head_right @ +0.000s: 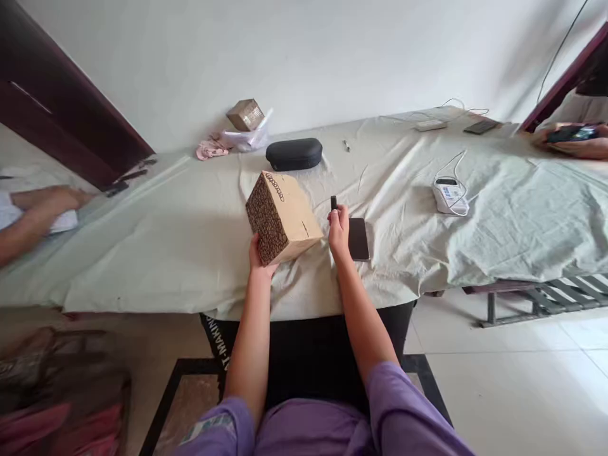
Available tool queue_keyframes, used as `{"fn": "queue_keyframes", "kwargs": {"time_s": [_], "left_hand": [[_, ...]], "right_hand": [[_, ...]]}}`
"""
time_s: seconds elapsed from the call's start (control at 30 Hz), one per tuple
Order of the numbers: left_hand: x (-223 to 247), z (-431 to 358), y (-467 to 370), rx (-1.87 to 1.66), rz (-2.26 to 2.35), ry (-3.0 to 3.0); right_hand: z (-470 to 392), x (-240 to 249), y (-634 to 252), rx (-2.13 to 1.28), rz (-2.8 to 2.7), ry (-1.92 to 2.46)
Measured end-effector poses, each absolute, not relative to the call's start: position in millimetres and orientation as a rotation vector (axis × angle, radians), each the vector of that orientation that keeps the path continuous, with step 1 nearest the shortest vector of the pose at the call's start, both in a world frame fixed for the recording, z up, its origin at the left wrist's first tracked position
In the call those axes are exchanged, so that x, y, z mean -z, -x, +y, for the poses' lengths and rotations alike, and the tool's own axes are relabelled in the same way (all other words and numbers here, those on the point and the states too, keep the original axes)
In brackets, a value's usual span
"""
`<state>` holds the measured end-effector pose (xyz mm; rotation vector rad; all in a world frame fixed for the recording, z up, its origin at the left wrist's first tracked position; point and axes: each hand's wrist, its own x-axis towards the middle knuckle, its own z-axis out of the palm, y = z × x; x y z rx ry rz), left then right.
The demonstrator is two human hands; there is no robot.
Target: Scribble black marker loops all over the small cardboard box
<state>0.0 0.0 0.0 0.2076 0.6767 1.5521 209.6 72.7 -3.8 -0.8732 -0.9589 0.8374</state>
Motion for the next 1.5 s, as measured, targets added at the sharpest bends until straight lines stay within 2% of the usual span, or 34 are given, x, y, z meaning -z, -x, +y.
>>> {"fn": "queue_keyframes", "kwargs": {"time_s": [0.37, 0.63, 1.03, 1.27, 1.5], "left_hand": [[0, -2, -2, -1.542, 0.660, -0.183], [-4, -5, -1, -1.533, 0.634, -0.176], [-6, -5, 0, -1.536, 0.582, -0.191], [-11, -3, 3, -1.502, 0.580, -0.203], [-10, 0, 2, -1.511, 0.618, -0.244]], "right_hand": [[70, -13, -207, -0.984, -1.064, 0.955], [62, -18, -200, -0.789, -1.190, 0.971], [65, -10, -191, -0.773, -1.253, 0.950], [84, 4, -196, -0.723, -1.433, 1.419], [78, -5, -220, -0.614, -1.499, 1.592]]}}
